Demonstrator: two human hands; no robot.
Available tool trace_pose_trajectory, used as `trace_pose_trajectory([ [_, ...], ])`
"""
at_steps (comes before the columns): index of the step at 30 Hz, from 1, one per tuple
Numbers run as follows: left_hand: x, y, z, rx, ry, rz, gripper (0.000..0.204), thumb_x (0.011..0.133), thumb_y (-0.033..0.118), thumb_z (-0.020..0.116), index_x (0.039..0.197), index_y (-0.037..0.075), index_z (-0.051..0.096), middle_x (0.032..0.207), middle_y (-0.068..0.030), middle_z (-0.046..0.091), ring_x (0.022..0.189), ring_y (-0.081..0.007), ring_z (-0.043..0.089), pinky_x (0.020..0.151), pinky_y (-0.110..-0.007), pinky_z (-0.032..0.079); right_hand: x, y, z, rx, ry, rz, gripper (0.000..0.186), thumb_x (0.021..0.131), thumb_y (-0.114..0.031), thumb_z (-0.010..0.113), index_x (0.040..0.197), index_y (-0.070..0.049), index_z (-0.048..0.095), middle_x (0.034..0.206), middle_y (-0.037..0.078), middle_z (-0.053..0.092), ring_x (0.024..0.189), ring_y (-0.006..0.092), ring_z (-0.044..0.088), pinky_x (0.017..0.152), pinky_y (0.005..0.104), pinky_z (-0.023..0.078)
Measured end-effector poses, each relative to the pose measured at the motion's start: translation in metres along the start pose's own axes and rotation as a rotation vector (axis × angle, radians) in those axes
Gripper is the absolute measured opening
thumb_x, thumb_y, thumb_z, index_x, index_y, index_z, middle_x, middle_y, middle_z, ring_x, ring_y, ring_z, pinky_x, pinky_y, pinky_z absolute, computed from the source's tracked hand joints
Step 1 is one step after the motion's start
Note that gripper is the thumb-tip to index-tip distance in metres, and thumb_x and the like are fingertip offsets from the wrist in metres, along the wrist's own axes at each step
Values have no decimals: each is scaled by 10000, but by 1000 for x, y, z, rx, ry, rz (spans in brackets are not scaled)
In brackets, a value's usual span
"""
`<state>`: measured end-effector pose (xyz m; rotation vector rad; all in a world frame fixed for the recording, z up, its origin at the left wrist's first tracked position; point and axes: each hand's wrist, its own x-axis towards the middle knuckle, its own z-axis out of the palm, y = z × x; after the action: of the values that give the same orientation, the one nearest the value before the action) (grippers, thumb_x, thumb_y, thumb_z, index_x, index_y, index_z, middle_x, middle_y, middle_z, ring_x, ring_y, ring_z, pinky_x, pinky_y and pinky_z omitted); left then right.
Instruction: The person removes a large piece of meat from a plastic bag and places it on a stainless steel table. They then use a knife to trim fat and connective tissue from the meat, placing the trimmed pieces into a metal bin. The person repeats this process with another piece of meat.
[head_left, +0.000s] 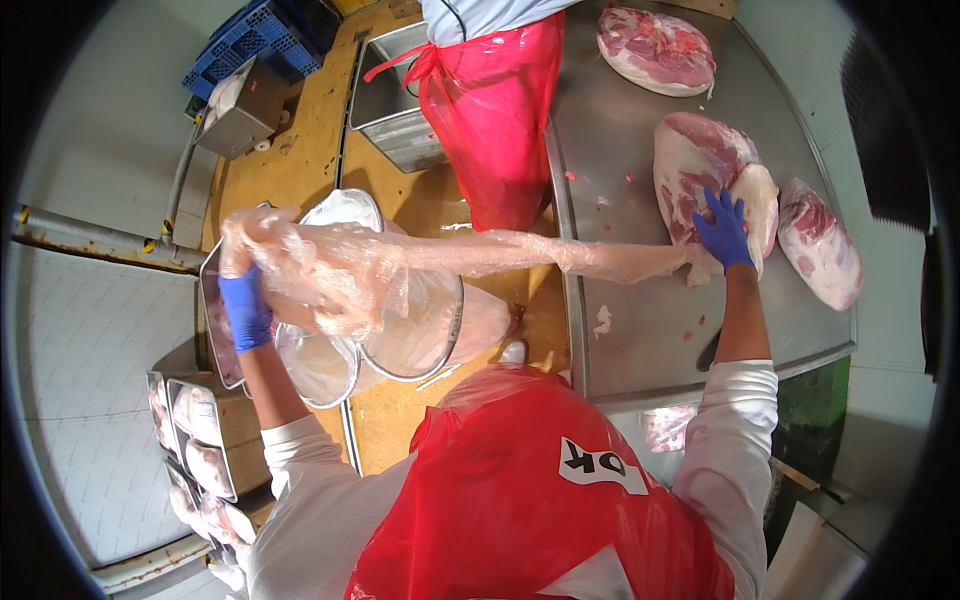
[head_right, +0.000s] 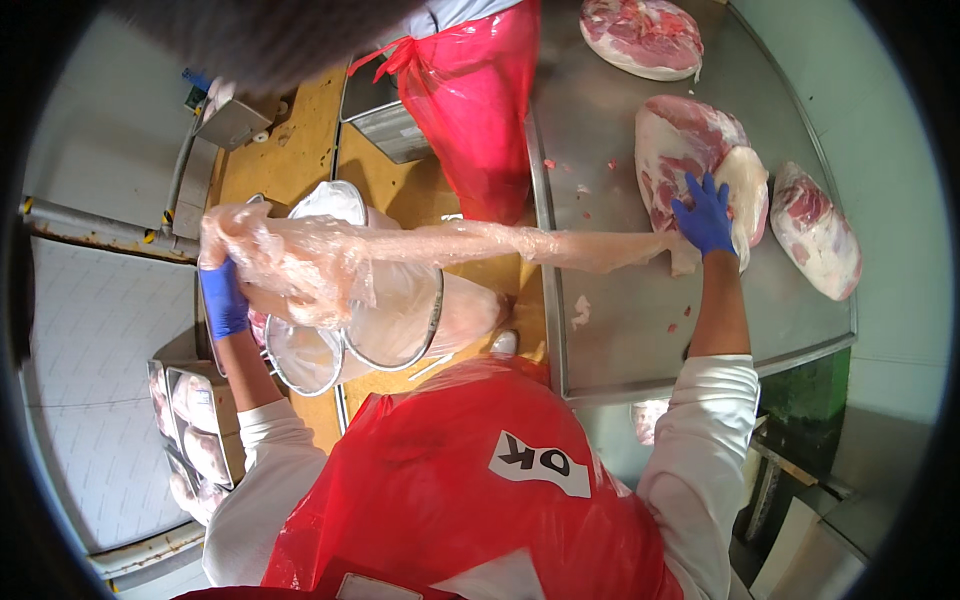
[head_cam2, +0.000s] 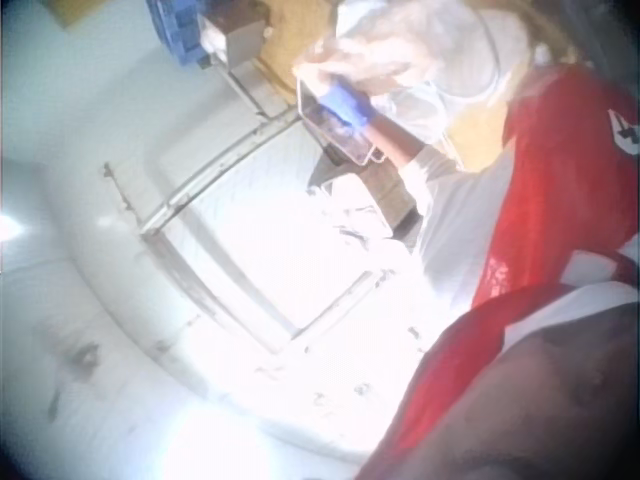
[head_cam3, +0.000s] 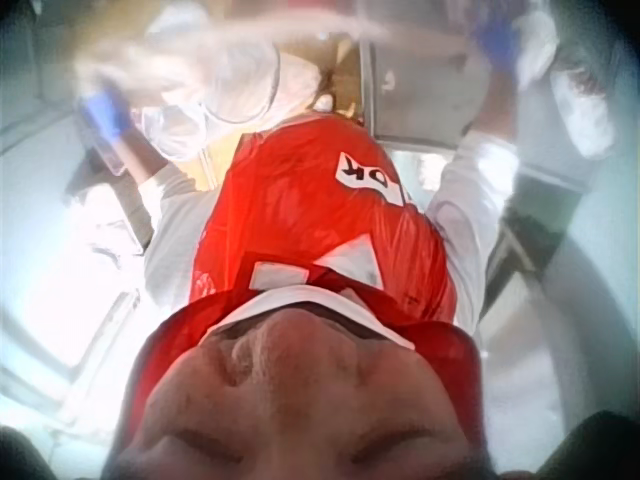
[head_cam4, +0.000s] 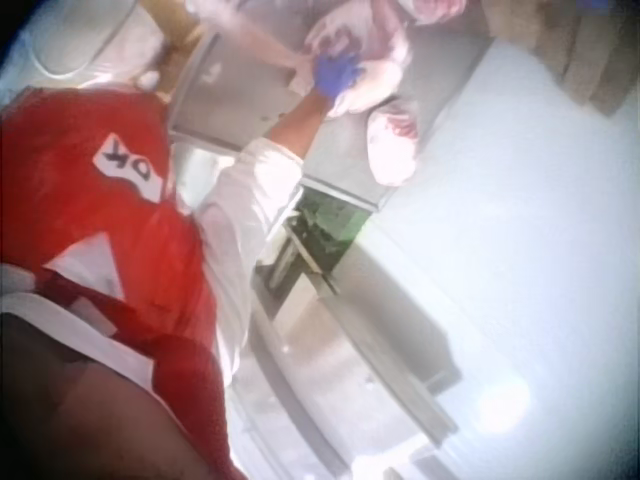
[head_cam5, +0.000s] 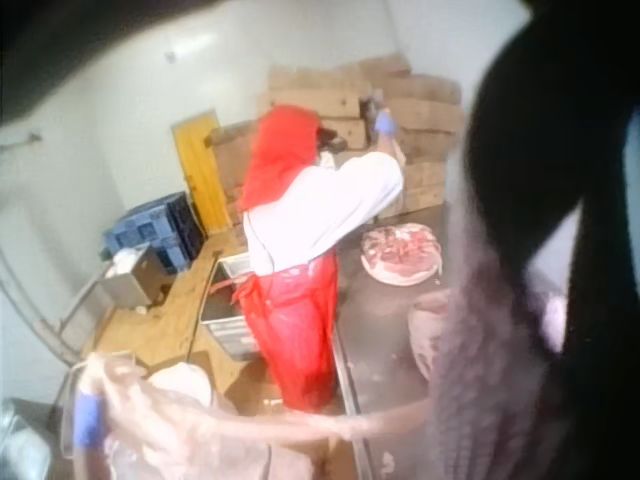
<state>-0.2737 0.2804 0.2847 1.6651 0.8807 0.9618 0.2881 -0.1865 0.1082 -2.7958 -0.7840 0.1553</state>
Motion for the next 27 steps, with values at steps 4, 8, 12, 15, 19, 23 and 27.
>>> trace_pose_trajectory([
  [4,-7,-126,-30,-36,98,-185,412,932,143,599,1319,3,574,1209,-82,638,1050,-190,620,927,-337,517,-1,-1,5,23,21,-17,677,882,-375,677,1502,-236,441,1619,163,269,1486,495,136,1217,523,193],
  [8,-37,-225,4,-137,58,-342,424,932,146,601,1332,8,566,1194,-81,636,1038,-197,616,926,-347,515,-5,10,14,-1,37,-47,676,883,-353,688,1499,-220,444,1614,185,272,1481,510,133,1219,523,182],
  [12,-66,-319,38,-184,158,-598,386,831,102,696,1199,-9,652,997,-63,687,841,-192,629,746,-332,525,-8,11,6,43,-21,-67,655,896,-345,677,1497,-215,450,1603,197,291,1479,509,146,1225,521,152],
  [15,-89,-373,47,0,-114,-629,415,849,175,698,1205,-30,640,1052,-138,701,906,-229,661,802,-380,534,-9,24,3,0,-29,-173,564,956,-354,589,1480,-183,473,1582,193,336,1495,429,193,1231,530,86],
  [19,-75,-336,110,1085,-765,-312,497,887,373,650,1182,-27,656,1160,-281,665,1062,-390,662,906,-455,524,-24,27,-13,-120,-222,-284,464,1062,-304,307,1436,-112,505,1573,76,394,1506,322,236,1232,531,46],
  [23,-73,-264,231,607,-568,86,439,877,363,684,1121,-1,688,1093,-234,698,1018,-389,675,897,-451,529,-24,34,-26,-68,-267,-293,475,1066,-250,293,1487,-77,431,1569,115,392,1492,301,276,1239,475,108],
  [27,-133,-146,394,208,-838,527,480,857,396,720,1187,52,663,1076,-213,688,1004,-368,665,910,-457,513,-26,38,-23,-138,-209,-335,455,1060,-221,354,1469,-55,462,1519,144,455,1438,273,384,1209,400,229],
])
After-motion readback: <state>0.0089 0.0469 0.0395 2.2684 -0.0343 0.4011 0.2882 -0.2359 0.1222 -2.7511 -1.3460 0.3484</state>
